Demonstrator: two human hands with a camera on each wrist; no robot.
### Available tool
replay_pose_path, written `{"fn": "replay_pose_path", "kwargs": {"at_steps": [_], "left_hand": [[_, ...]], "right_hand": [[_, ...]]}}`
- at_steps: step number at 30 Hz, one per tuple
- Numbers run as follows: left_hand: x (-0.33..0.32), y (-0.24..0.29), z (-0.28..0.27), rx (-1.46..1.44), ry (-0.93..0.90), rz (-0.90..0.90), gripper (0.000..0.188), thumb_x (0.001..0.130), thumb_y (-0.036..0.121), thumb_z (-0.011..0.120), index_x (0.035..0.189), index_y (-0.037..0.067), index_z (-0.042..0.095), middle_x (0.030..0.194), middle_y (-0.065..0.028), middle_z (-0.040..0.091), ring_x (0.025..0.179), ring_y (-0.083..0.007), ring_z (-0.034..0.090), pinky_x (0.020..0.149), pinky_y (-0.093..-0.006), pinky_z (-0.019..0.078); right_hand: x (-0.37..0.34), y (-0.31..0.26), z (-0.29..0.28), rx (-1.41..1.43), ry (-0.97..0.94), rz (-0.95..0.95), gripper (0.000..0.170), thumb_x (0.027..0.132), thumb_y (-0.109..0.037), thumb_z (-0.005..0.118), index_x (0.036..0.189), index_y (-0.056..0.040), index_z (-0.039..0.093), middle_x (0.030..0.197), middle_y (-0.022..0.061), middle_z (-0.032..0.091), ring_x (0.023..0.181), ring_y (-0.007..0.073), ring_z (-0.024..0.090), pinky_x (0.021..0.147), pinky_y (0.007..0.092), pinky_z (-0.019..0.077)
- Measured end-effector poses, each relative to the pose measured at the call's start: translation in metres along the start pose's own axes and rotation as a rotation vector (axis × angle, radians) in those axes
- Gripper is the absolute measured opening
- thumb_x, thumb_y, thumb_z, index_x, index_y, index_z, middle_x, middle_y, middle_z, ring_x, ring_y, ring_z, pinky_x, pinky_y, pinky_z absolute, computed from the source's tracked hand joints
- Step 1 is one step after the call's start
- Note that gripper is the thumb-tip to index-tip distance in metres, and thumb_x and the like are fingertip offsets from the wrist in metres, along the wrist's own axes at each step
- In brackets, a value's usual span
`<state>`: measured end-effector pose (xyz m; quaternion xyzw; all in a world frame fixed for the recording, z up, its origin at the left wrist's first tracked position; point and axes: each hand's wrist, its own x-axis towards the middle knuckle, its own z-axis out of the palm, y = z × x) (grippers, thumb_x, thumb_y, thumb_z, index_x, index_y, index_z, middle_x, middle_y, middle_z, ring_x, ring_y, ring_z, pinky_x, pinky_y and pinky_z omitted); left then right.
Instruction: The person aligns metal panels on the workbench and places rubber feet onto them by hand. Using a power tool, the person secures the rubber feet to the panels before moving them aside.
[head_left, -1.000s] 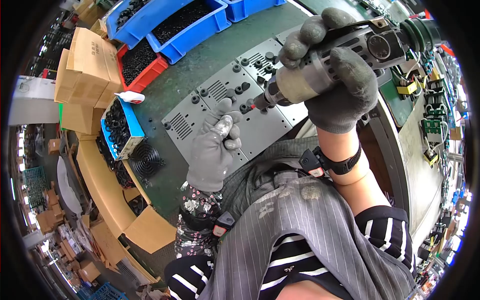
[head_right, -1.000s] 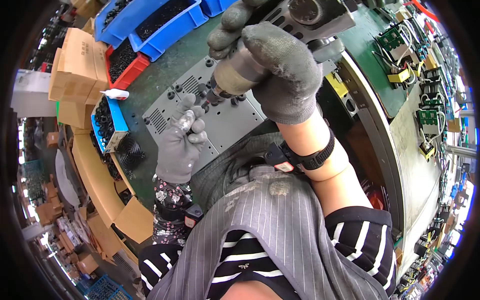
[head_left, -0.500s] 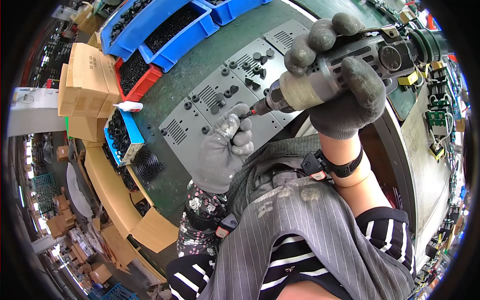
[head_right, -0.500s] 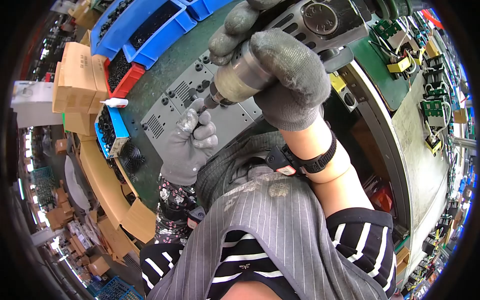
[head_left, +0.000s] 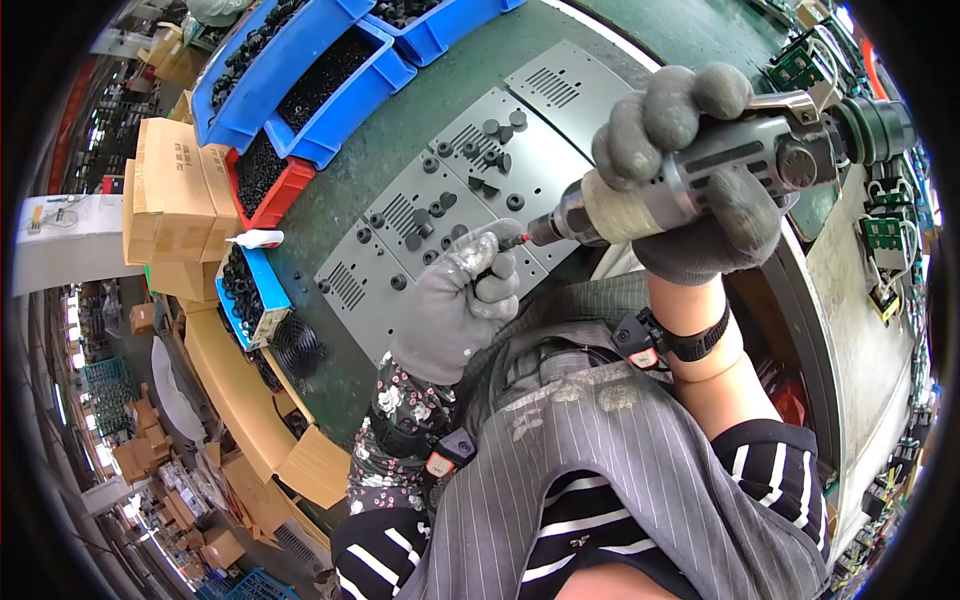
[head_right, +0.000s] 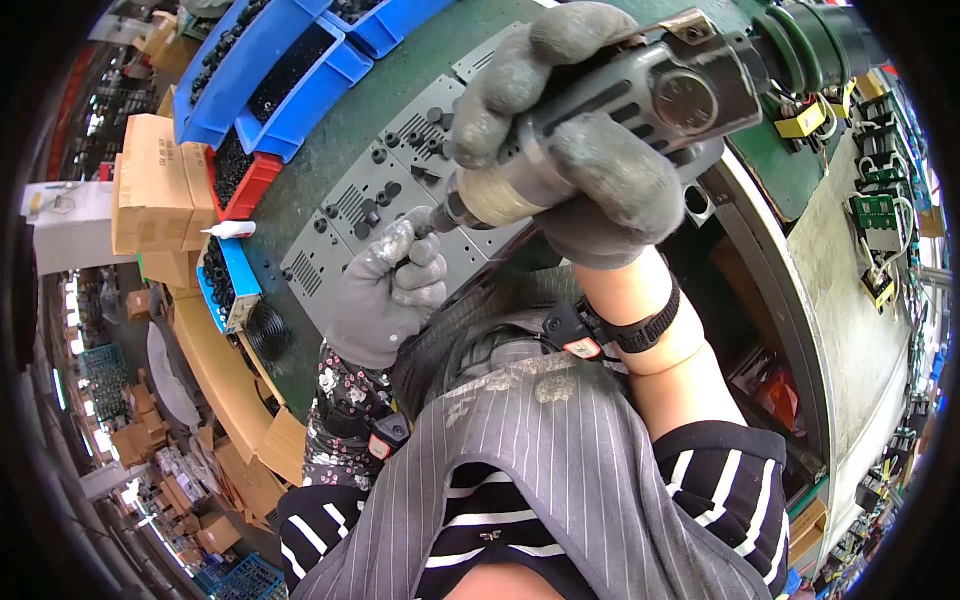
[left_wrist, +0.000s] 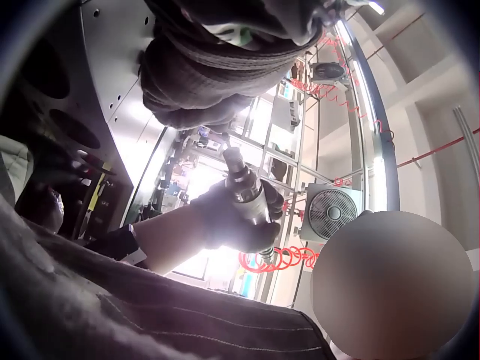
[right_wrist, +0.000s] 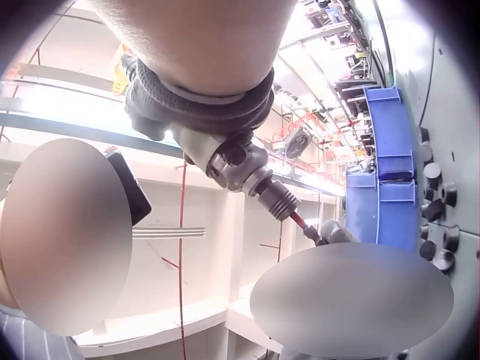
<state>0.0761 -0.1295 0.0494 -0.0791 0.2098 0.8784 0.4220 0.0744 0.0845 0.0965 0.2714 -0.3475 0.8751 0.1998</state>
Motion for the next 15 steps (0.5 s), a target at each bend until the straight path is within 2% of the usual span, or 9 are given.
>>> {"fn": "replay_pose_path", "kwargs": {"at_steps": [2,4,6,8,10,11,13,14,15], "left_hand": [[0.005,-0.002,0.003,0.020,-0.030,-0.080,0.029,0.093,0.014,0.047,0.118,0.000,0.051,0.085,-0.0068,0.057,0.062,-0.0077,0.040,0.051,-0.0194,0.0360],[0.008,-0.003,0.006,0.062,-0.052,-0.077,0.031,0.093,0.017,0.047,0.119,0.000,0.051,0.085,-0.0056,0.057,0.062,-0.0077,0.041,0.052,-0.0196,0.0361],[0.010,-0.001,0.019,0.283,0.018,-0.072,0.033,0.094,0.021,0.048,0.120,0.000,0.051,0.081,-0.0029,0.056,0.061,-0.0081,0.041,0.052,-0.0198,0.0353],[0.019,0.008,0.026,0.447,0.076,-0.032,0.034,0.096,0.022,0.046,0.118,-0.003,0.053,0.077,0.0024,0.058,0.057,-0.0039,0.042,0.050,-0.0182,0.0365],[0.040,0.030,0.026,1.290,0.222,0.267,0.027,0.091,0.022,0.053,0.108,0.003,0.063,0.082,0.0001,0.063,0.062,-0.0058,0.052,0.056,-0.0203,0.0427],[0.050,0.040,0.027,1.290,0.223,0.270,0.027,0.091,0.022,0.053,0.108,0.003,0.063,0.082,0.0001,0.063,0.062,-0.0058,0.052,0.056,-0.0203,0.0427],[0.070,0.060,0.030,1.710,0.513,0.361,0.021,0.084,0.024,0.059,0.098,0.011,0.068,0.088,-0.0028,0.067,0.074,-0.0107,0.061,0.069,-0.0249,0.0476],[0.080,0.068,0.032,1.711,0.510,0.368,0.021,0.084,0.024,0.059,0.098,0.011,0.068,0.088,-0.0028,0.067,0.074,-0.0107,0.061,0.069,-0.0249,0.0476],[0.091,0.075,0.033,1.879,0.510,0.284,0.023,0.082,0.022,0.061,0.101,0.010,0.067,0.088,-0.0034,0.068,0.076,-0.0106,0.062,0.072,-0.0253,0.0475]], "right_hand": [[0.004,0.000,-0.009,0.193,-0.117,0.009,0.041,0.074,-0.019,0.058,0.111,-0.0127,0.043,0.091,0.0040,0.043,0.075,0.0162,0.045,0.065,0.0282,0.0393],[0.003,-0.004,-0.016,0.227,0.016,0.034,0.040,0.075,-0.019,0.060,0.110,-0.0117,0.042,0.089,0.0036,0.042,0.075,0.0145,0.042,0.064,0.0267,0.0380],[0.006,-0.005,-0.023,0.243,0.156,0.031,0.042,0.075,-0.019,0.059,0.112,-0.0087,0.044,0.090,0.0044,0.042,0.078,0.0145,0.041,0.068,0.0272,0.0381],[0.011,-0.005,-0.042,0.243,0.225,-0.007,0.050,0.074,-0.021,0.057,0.118,0.0006,0.044,0.094,0.0078,0.044,0.082,0.0178,0.042,0.072,0.0293,0.0390],[0.020,-0.006,-0.060,0.163,0.264,-0.049,0.052,0.074,-0.020,0.057,0.118,0.0041,0.043,0.094,0.0097,0.045,0.084,0.0201,0.043,0.073,0.0312,0.0399],[0.024,-0.005,-0.065,0.151,0.261,-0.060,0.053,0.074,-0.018,0.057,0.119,0.0056,0.043,0.094,0.0116,0.046,0.084,0.0211,0.043,0.073,0.0324,0.0403],[0.031,-0.003,-0.069,0.122,0.290,-0.043,0.049,0.075,-0.016,0.056,0.118,0.0053,0.045,0.096,0.0142,0.052,0.085,0.0246,0.048,0.075,0.0349,0.0420],[0.035,-0.002,-0.070,0.111,0.302,-0.032,0.047,0.076,-0.015,0.056,0.117,0.0051,0.046,0.097,0.0148,0.053,0.086,0.0260,0.049,0.076,0.0359,0.0426],[0.040,0.000,-0.071,0.109,0.296,-0.037,0.047,0.076,-0.015,0.056,0.117,0.0051,0.046,0.097,0.0148,0.053,0.086,0.0260,0.049,0.076,0.0359,0.0426]]}}
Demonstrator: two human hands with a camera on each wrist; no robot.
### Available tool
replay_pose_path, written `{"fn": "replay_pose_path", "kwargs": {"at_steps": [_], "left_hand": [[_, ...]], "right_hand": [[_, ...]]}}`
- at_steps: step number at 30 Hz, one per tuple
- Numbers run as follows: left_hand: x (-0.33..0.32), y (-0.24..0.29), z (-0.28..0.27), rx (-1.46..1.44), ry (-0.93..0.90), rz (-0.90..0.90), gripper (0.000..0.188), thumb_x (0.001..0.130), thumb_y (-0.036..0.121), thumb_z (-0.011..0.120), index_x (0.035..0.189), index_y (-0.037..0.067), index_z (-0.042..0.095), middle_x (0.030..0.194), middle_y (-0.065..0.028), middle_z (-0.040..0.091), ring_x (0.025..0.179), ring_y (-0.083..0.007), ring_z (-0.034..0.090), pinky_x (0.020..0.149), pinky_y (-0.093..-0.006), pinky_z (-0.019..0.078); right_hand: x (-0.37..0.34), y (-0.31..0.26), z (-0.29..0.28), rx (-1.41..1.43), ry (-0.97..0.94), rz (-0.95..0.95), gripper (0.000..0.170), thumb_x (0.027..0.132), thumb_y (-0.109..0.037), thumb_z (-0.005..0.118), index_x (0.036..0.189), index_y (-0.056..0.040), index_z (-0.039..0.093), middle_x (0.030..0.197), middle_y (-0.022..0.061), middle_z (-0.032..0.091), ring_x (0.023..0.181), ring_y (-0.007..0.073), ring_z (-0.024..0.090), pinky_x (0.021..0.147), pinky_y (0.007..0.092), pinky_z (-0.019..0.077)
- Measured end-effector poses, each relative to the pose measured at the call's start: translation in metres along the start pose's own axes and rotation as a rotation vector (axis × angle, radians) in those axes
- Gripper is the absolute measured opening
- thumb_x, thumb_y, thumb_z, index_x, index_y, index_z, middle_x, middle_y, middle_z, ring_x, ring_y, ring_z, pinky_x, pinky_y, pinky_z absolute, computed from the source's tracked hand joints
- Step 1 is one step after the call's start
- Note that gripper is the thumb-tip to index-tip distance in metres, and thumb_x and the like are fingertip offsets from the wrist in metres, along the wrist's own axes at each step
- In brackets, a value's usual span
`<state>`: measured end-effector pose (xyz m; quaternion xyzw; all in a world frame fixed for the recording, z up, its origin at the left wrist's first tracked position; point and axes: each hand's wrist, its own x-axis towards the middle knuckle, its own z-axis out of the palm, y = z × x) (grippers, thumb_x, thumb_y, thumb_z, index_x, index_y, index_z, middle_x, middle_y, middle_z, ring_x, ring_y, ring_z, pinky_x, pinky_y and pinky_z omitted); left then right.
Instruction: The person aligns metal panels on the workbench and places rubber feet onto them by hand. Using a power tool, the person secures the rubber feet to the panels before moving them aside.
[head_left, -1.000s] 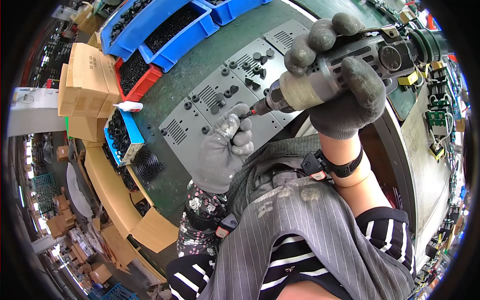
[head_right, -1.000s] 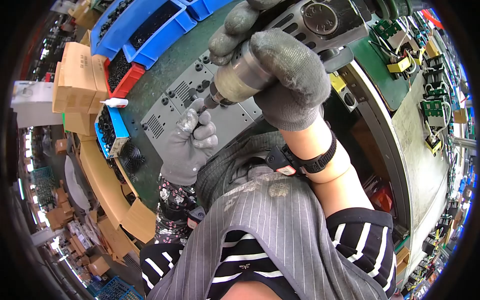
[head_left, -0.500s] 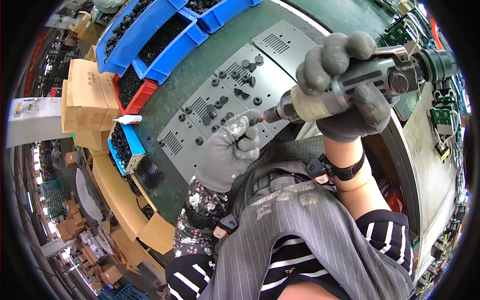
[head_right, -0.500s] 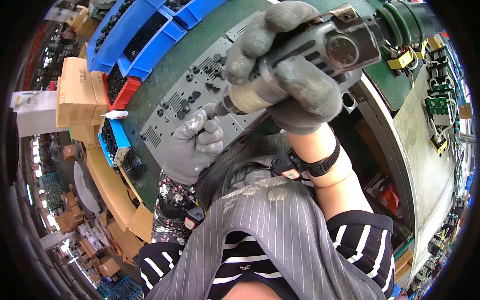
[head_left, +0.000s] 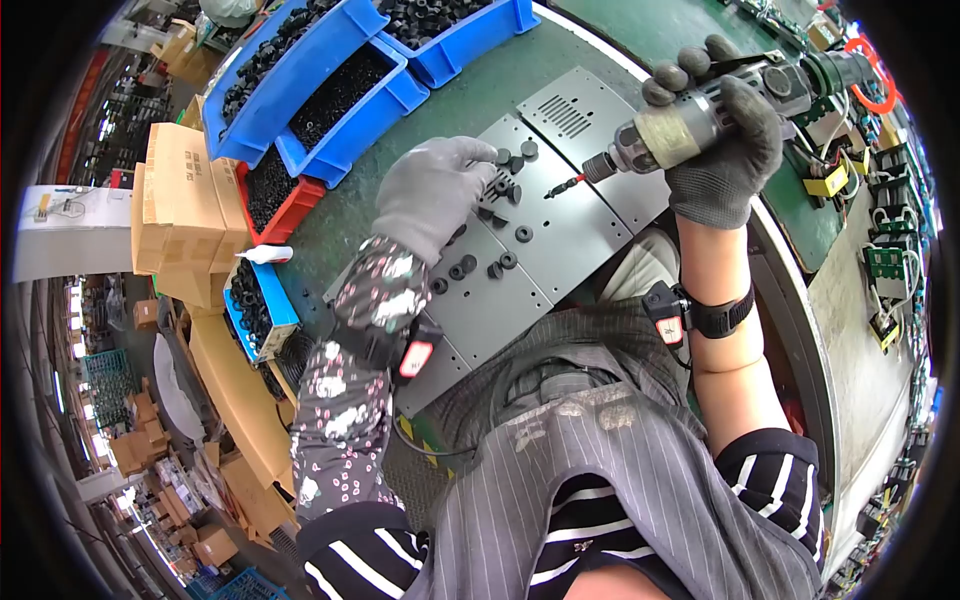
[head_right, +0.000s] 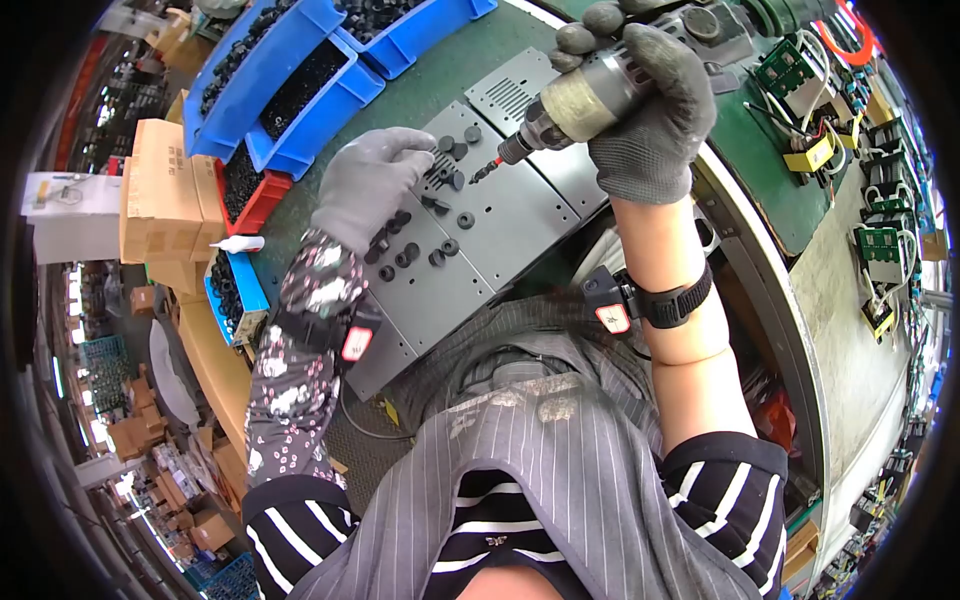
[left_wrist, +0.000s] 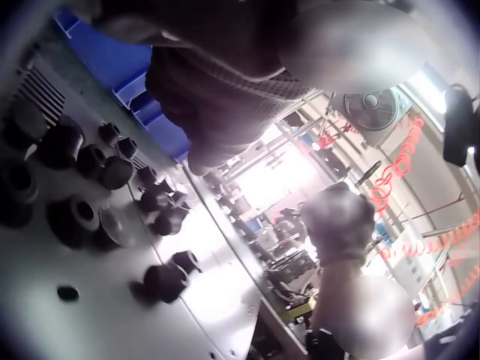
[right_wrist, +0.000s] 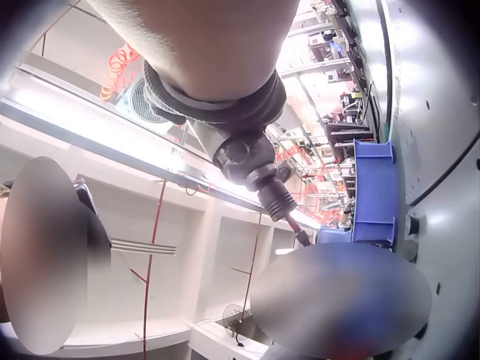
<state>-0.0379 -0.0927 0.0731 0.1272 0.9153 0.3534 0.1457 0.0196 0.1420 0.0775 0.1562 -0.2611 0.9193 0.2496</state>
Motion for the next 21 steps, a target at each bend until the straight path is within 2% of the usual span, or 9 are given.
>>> {"fn": "replay_pose_path", "kwargs": {"at_steps": [2,3,5,6,9,13,16,19,21], "left_hand": [[0.020,-0.008,0.002,0.230,-0.042,0.075,0.026,0.078,0.023,0.065,0.102,0.013,0.068,0.091,-0.0035,0.068,0.079,-0.0123,0.063,0.076,-0.0265,0.0474],[0.026,-0.004,0.001,0.230,-0.039,0.081,0.026,0.078,0.023,0.065,0.102,0.013,0.068,0.091,-0.0035,0.068,0.079,-0.0123,0.063,0.076,-0.0265,0.0474],[0.035,0.004,0.001,0.212,-0.128,-0.052,0.026,0.079,0.028,0.064,0.100,0.013,0.068,0.093,-0.0042,0.068,0.082,-0.0148,0.063,0.077,-0.0282,0.0472],[0.040,0.003,0.001,0.318,-0.080,0.010,0.028,0.081,0.033,0.062,0.099,0.013,0.069,0.097,-0.0051,0.067,0.086,-0.0170,0.063,0.079,-0.0290,0.0466],[0.049,0.003,0.001,0.340,-0.012,-0.016,0.030,0.082,0.034,0.060,0.101,0.013,0.068,0.100,-0.0062,0.066,0.089,-0.0185,0.062,0.081,-0.0300,0.0460],[0.056,-0.005,0.003,0.233,0.022,-0.021,0.029,0.082,0.032,0.060,0.103,0.013,0.067,0.100,-0.0067,0.066,0.090,-0.0194,0.063,0.081,-0.0311,0.0465],[0.049,-0.003,0.003,0.217,-0.090,0.068,0.031,0.080,0.027,0.060,0.106,0.012,0.066,0.101,-0.0070,0.066,0.092,-0.0201,0.063,0.082,-0.0317,0.0472],[0.050,0.005,0.009,0.314,-0.088,0.064,0.034,0.079,0.026,0.061,0.109,0.011,0.064,0.101,-0.0072,0.067,0.093,-0.0197,0.063,0.082,-0.0313,0.0475],[0.058,-0.002,0.017,0.315,-0.038,0.118,0.033,0.080,0.024,0.060,0.110,0.010,0.063,0.100,-0.0064,0.067,0.091,-0.0186,0.064,0.080,-0.0303,0.0479]], "right_hand": [[0.008,0.004,0.000,0.022,-0.071,0.051,0.044,0.076,-0.014,0.055,0.116,0.0042,0.047,0.097,0.0143,0.055,0.087,0.0274,0.052,0.077,0.0373,0.0438],[0.011,0.005,0.002,0.020,-0.075,0.046,0.044,0.076,-0.014,0.055,0.116,0.0042,0.047,0.097,0.0143,0.055,0.087,0.0274,0.052,0.077,0.0373,0.0438],[0.015,0.008,0.005,-0.096,-0.036,0.048,0.043,0.077,-0.013,0.054,0.117,0.0030,0.048,0.097,0.0136,0.055,0.088,0.0265,0.053,0.077,0.0372,0.0444],[0.019,0.010,0.003,-0.051,-0.100,0.068,0.042,0.078,-0.012,0.053,0.117,0.0017,0.048,0.097,0.0128,0.055,0.089,0.0263,0.055,0.079,0.0373,0.0452],[0.029,0.018,0.004,-0.183,-0.012,0.066,0.041,0.078,-0.012,0.053,0.117,0.0007,0.048,0.097,0.0119,0.055,0.089,0.0263,0.057,0.080,0.0375,0.0459],[0.047,0.029,0.005,-0.298,-0.005,0.089,0.037,0.080,-0.013,0.053,0.115,-0.0003,0.049,0.096,0.0110,0.056,0.086,0.0238,0.059,0.079,0.0372,0.0477],[0.060,0.038,0.001,-0.383,-0.053,0.082,0.034,0.080,-0.012,0.052,0.112,-0.0005,0.050,0.097,0.0111,0.057,0.087,0.0237,0.060,0.080,0.0374,0.0486],[0.065,0.050,0.006,-0.596,-0.064,0.032,0.032,0.080,-0.012,0.052,0.110,-0.0007,0.050,0.097,0.0109,0.057,0.088,0.0234,0.060,0.080,0.0373,0.0486],[0.069,0.059,0.014,-0.618,-0.096,0.046,0.031,0.080,-0.012,0.052,0.110,-0.0007,0.051,0.097,0.0113,0.056,0.086,0.0230,0.059,0.078,0.0372,0.0473]]}}
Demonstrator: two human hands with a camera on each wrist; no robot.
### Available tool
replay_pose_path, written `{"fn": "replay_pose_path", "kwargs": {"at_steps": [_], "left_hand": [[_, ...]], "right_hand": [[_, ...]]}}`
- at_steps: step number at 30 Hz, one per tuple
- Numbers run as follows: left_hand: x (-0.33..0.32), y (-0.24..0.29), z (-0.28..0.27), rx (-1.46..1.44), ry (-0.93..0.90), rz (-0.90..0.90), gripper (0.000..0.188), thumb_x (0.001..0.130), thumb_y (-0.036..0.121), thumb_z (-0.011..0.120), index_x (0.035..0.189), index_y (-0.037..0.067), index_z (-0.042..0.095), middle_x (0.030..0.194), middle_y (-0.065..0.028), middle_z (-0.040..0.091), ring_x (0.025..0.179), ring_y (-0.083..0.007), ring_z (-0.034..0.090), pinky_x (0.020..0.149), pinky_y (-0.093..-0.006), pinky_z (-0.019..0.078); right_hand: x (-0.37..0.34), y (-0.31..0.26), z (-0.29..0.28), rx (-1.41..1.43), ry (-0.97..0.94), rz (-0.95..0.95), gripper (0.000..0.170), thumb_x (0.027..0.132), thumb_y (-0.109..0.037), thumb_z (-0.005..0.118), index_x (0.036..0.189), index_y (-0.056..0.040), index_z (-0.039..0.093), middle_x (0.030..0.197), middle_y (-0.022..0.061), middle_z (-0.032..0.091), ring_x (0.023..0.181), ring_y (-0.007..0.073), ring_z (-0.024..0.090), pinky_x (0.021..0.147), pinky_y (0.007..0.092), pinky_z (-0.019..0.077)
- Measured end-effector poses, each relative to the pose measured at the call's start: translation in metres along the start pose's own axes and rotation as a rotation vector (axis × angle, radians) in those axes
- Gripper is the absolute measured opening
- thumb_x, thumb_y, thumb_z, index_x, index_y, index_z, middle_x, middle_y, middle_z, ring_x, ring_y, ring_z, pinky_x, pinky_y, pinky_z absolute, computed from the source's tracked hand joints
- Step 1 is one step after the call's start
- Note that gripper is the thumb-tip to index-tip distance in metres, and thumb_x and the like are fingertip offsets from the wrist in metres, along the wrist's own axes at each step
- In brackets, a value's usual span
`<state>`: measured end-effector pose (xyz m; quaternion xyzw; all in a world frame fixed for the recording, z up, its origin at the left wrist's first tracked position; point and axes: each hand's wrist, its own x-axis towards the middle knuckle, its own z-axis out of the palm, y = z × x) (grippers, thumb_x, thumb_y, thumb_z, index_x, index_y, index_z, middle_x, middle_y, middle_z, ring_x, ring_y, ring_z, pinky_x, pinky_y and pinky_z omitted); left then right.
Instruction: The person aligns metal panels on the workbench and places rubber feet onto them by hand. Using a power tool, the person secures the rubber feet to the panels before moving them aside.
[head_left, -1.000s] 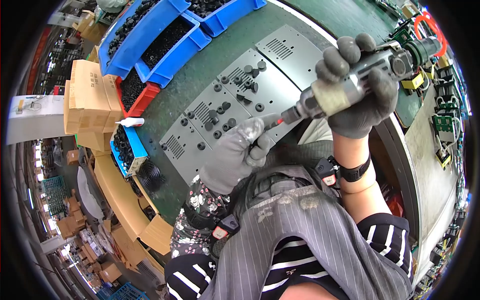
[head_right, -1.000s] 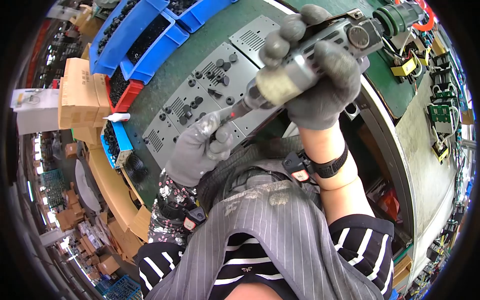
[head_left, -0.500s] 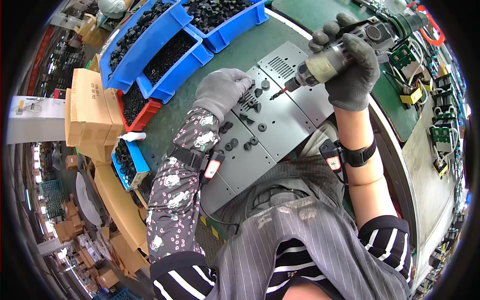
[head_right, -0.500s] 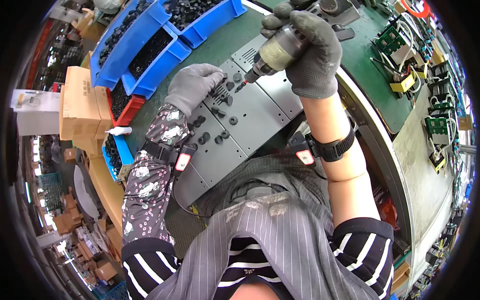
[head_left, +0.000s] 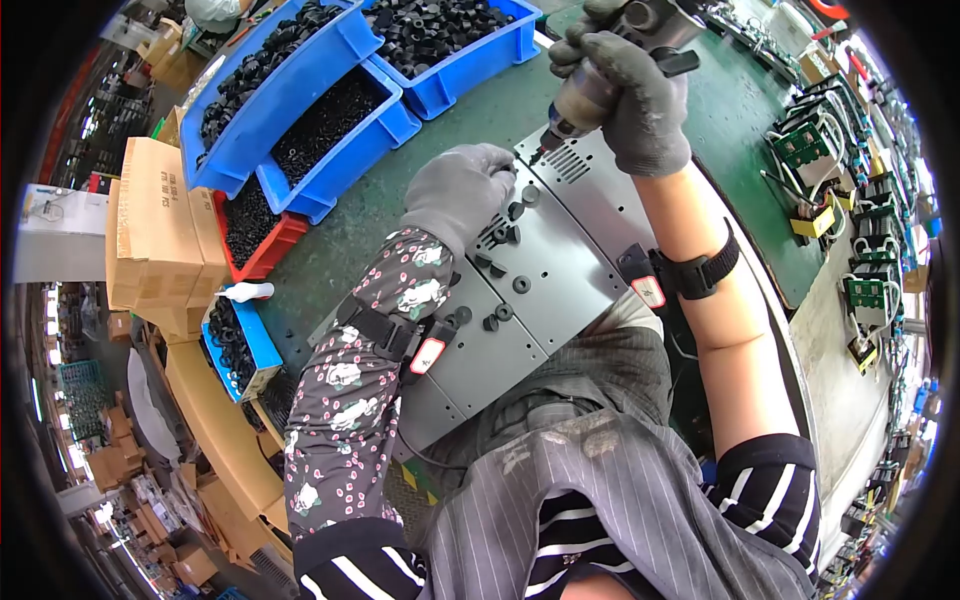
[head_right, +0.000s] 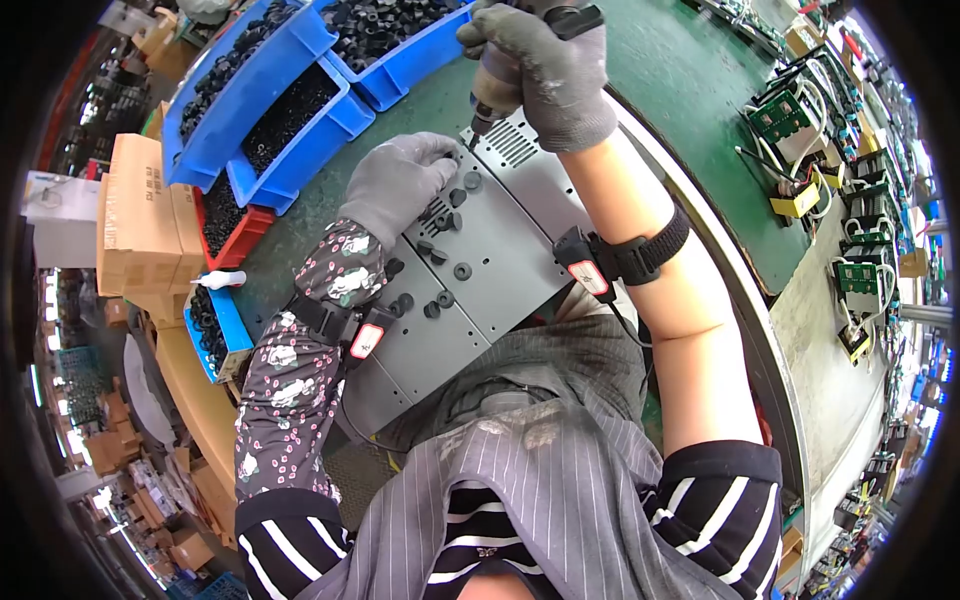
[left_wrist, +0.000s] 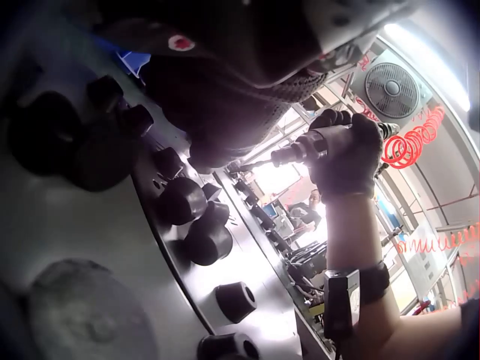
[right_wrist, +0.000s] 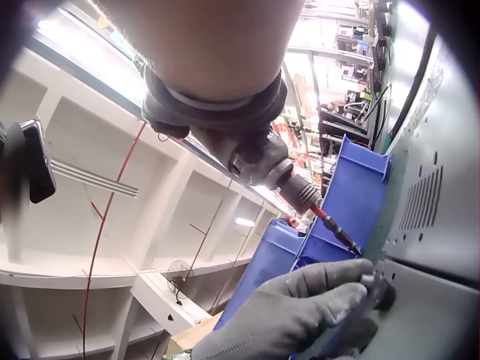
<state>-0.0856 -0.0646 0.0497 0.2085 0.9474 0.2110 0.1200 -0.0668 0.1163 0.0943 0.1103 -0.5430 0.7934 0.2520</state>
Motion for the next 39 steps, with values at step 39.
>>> {"fn": "replay_pose_path", "kwargs": {"at_steps": [39], "left_hand": [[0.009,-0.013,0.022,-0.187,0.020,0.091,0.023,0.085,0.030,0.059,0.097,0.011,0.064,0.078,0.0010,0.069,0.066,-0.0105,0.064,0.065,-0.0265,0.0471]], "right_hand": [[0.014,0.026,0.046,-0.321,-0.251,0.143,0.023,0.070,-0.013,0.069,0.088,-0.0065,0.055,0.072,-0.0009,0.054,0.064,0.0092,0.051,0.059,0.0258,0.0426]]}}
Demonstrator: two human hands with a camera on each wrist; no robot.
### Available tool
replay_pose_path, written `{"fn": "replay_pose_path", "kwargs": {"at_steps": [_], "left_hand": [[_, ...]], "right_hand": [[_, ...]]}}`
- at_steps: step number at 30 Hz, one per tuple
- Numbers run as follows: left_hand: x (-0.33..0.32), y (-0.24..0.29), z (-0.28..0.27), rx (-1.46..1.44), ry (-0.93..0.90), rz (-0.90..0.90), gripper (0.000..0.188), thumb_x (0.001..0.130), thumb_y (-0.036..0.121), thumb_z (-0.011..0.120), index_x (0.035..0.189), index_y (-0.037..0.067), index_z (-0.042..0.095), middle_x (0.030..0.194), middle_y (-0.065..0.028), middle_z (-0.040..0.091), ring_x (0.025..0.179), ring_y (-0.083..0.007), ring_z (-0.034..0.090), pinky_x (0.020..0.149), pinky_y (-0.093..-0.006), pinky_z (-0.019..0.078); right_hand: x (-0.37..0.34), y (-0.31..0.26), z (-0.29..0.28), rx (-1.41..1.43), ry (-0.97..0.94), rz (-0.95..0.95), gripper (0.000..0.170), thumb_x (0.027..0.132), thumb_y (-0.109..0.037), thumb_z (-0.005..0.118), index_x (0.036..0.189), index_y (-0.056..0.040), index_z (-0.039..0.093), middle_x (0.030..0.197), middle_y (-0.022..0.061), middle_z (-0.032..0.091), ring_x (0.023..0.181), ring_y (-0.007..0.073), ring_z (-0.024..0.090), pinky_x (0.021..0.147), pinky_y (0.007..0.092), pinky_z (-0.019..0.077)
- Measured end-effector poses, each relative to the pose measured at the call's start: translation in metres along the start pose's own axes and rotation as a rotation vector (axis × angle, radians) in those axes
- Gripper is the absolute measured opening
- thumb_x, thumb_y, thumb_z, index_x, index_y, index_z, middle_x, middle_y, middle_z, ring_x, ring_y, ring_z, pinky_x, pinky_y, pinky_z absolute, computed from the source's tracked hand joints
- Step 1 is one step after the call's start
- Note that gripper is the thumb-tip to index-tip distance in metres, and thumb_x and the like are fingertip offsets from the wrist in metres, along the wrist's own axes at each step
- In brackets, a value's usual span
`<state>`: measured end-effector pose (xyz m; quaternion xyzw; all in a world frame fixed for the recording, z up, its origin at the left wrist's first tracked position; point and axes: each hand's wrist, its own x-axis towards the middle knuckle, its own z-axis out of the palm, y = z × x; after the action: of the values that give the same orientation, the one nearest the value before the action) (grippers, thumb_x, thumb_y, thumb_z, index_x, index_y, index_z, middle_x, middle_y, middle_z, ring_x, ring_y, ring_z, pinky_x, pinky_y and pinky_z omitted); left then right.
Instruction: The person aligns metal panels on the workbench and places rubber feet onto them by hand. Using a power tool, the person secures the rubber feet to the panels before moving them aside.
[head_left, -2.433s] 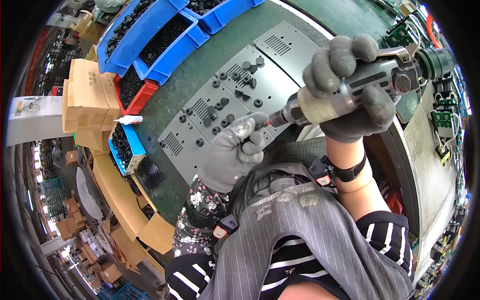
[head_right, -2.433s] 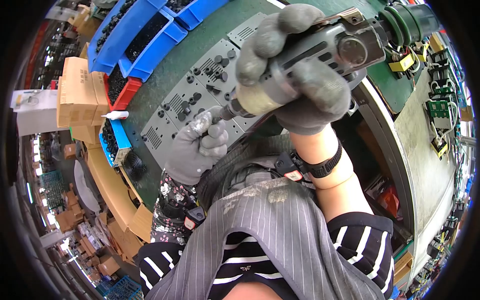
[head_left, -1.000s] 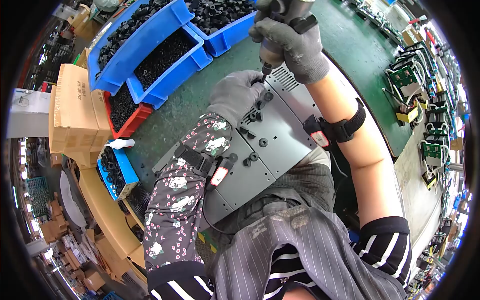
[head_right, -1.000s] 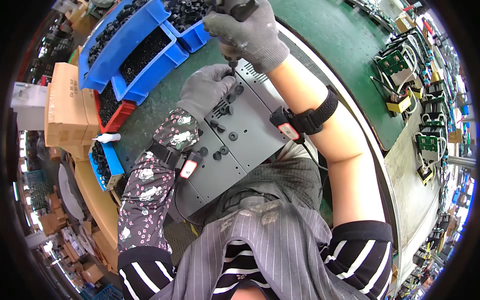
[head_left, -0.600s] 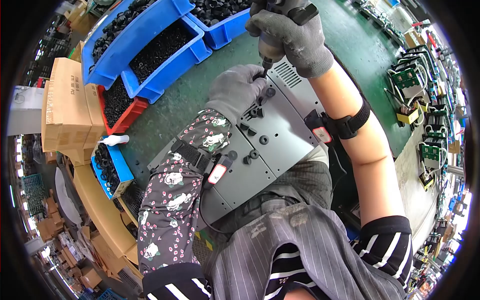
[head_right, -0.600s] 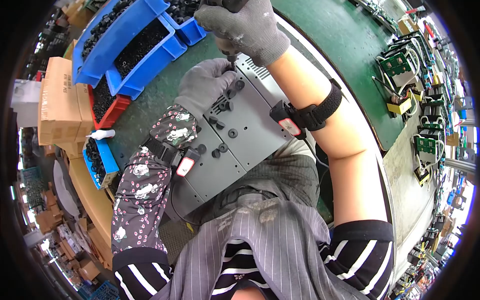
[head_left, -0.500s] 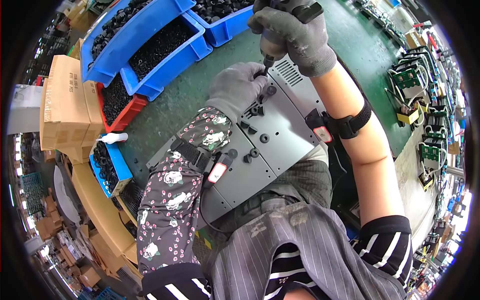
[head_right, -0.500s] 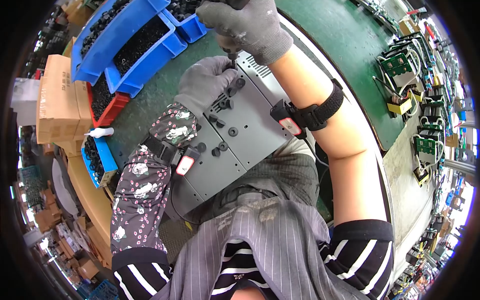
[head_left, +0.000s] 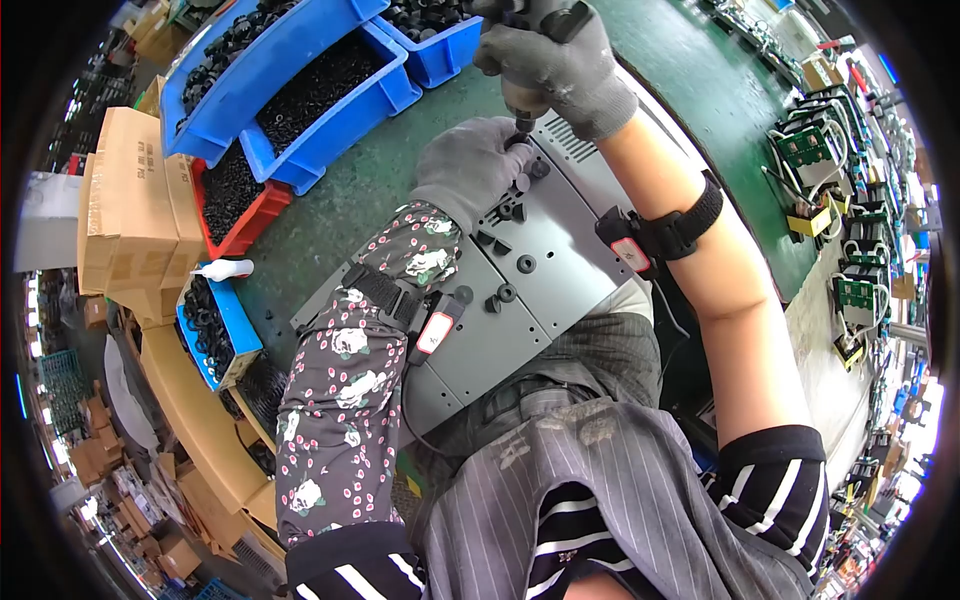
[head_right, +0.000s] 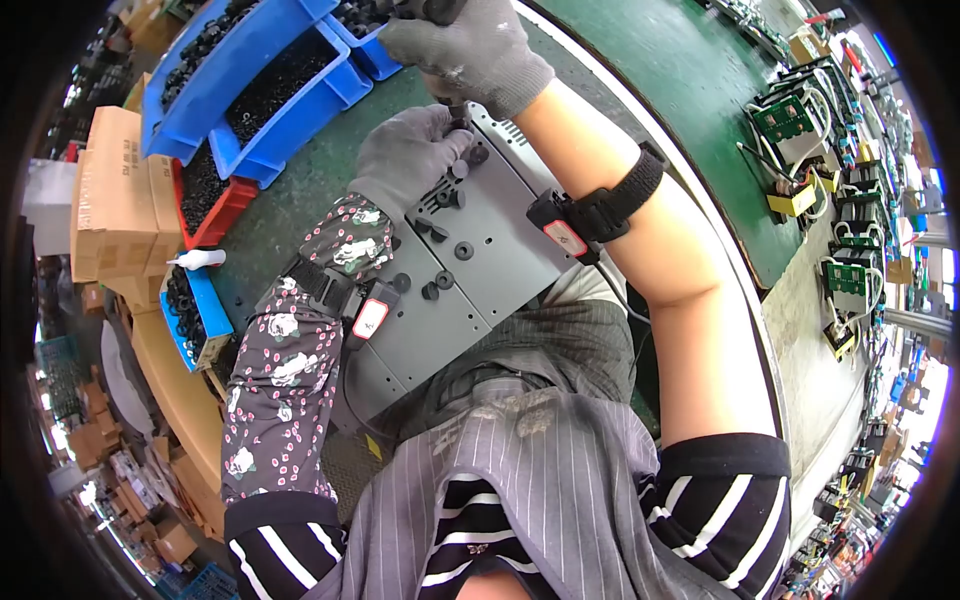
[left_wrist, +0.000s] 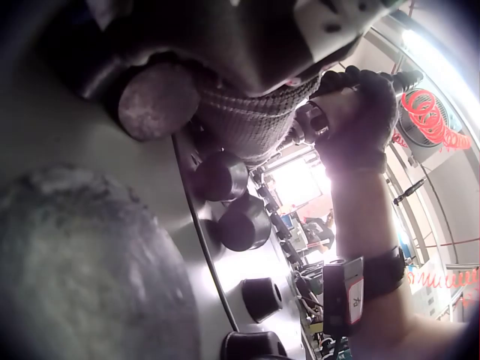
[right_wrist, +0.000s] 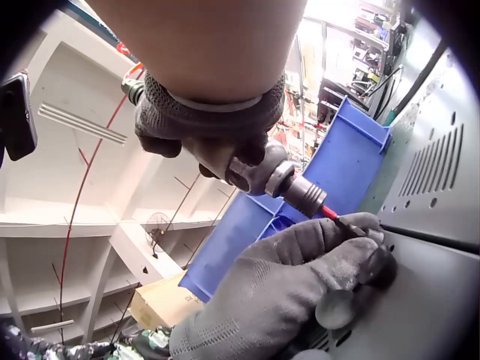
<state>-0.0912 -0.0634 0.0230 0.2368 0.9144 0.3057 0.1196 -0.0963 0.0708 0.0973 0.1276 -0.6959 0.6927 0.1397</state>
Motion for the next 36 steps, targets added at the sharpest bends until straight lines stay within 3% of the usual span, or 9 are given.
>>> {"fn": "replay_pose_path", "kwargs": {"at_steps": [7,9,12,13,15,21,26,31,36], "left_hand": [[0.008,-0.008,0.006,-0.088,-0.045,-0.005,0.021,0.085,0.022,0.060,0.100,0.008,0.062,0.075,0.0006,0.068,0.066,-0.0084,0.063,0.066,-0.0237,0.0469],[0.008,-0.006,0.003,-0.200,-0.060,0.009,0.021,0.084,0.018,0.060,0.101,0.006,0.061,0.077,-0.0008,0.067,0.067,-0.0074,0.062,0.066,-0.0235,0.0467],[0.008,0.001,-0.020,-0.258,-0.056,-0.118,0.022,0.084,0.016,0.059,0.103,0.003,0.060,0.085,-0.0023,0.066,0.069,-0.0076,0.061,0.066,-0.0242,0.0467],[0.012,-0.008,-0.024,-0.353,0.025,-0.033,0.027,0.084,0.015,0.057,0.109,0.005,0.058,0.087,-0.0017,0.063,0.067,-0.0055,0.056,0.061,-0.0218,0.0461],[-0.008,0.009,-0.066,-0.872,-0.085,-0.349,0.032,0.085,0.014,0.053,0.116,0.004,0.053,0.085,0.0001,0.057,0.065,-0.0039,0.049,0.054,-0.0167,0.0433],[-0.085,0.016,-0.098,-1.432,-0.073,-0.266,0.030,0.093,0.014,0.046,0.118,-0.002,0.048,0.088,-0.0001,0.053,0.063,-0.0027,0.045,0.046,-0.0126,0.0377],[-0.154,0.005,-0.073,-1.608,-0.209,-0.237,0.030,0.095,0.019,0.048,0.119,0.001,0.048,0.086,0.0011,0.056,0.063,-0.0025,0.045,0.047,-0.0133,0.0372],[-0.190,0.001,-0.022,-1.814,-0.081,-0.382,0.031,0.096,0.022,0.046,0.118,0.000,0.050,0.085,0.0000,0.053,0.062,-0.0022,0.042,0.048,-0.0136,0.0348],[-0.200,0.011,-0.004,-2.070,-0.149,-0.371,0.028,0.094,0.016,0.049,0.119,0.005,0.049,0.085,-0.0029,0.057,0.060,-0.0052,0.038,0.047,-0.0150,0.0356]], "right_hand": [[-0.002,-0.013,-0.005,0.042,-0.092,-0.097,0.023,0.073,-0.009,0.066,0.093,-0.0066,0.054,0.075,-0.0007,0.054,0.064,0.0096,0.051,0.057,0.0249,0.0424],[-0.025,-0.047,-0.007,0.394,0.053,0.010,0.029,0.073,-0.007,0.064,0.099,-0.0053,0.052,0.078,0.0018,0.054,0.067,0.0117,0.054,0.060,0.0249,0.0450],[-0.041,-0.053,-0.013,0.420,0.186,-0.193,0.034,0.074,-0.006,0.060,0.106,-0.0025,0.050,0.084,0.0066,0.056,0.070,0.0164,0.058,0.064,0.0308,0.0496],[-0.049,-0.059,-0.017,0.419,0.218,-0.198,0.034,0.074,-0.006,0.059,0.106,-0.0024,0.050,0.084,0.0072,0.056,0.071,0.0170,0.059,0.064,0.0314,0.0499],[-0.061,-0.049,-0.034,0.497,0.050,-0.244,0.032,0.079,-0.011,0.052,0.109,-0.0006,0.051,0.097,0.0117,0.055,0.085,0.0234,0.057,0.077,0.0374,0.0457],[-0.099,-0.059,-0.029,0.549,0.099,-0.291,0.041,0.076,-0.010,0.054,0.115,0.0015,0.049,0.096,0.0121,0.054,0.085,0.0243,0.055,0.077,0.0371,0.0448],[-0.121,-0.065,-0.015,0.584,0.066,-0.237,0.049,0.074,-0.013,0.058,0.119,0.0005,0.046,0.097,0.0112,0.051,0.087,0.0257,0.053,0.077,0.0367,0.0447],[-0.142,-0.076,0.006,0.739,0.082,-0.141,0.049,0.073,-0.014,0.055,0.120,-0.0005,0.046,0.099,0.0108,0.050,0.087,0.0251,0.052,0.075,0.0356,0.0436],[-0.142,-0.087,0.017,0.743,0.012,-0.334,0.047,0.074,-0.016,0.051,0.120,-0.0043,0.045,0.097,0.0092,0.049,0.084,0.0222,0.048,0.072,0.0340,0.0392]]}}
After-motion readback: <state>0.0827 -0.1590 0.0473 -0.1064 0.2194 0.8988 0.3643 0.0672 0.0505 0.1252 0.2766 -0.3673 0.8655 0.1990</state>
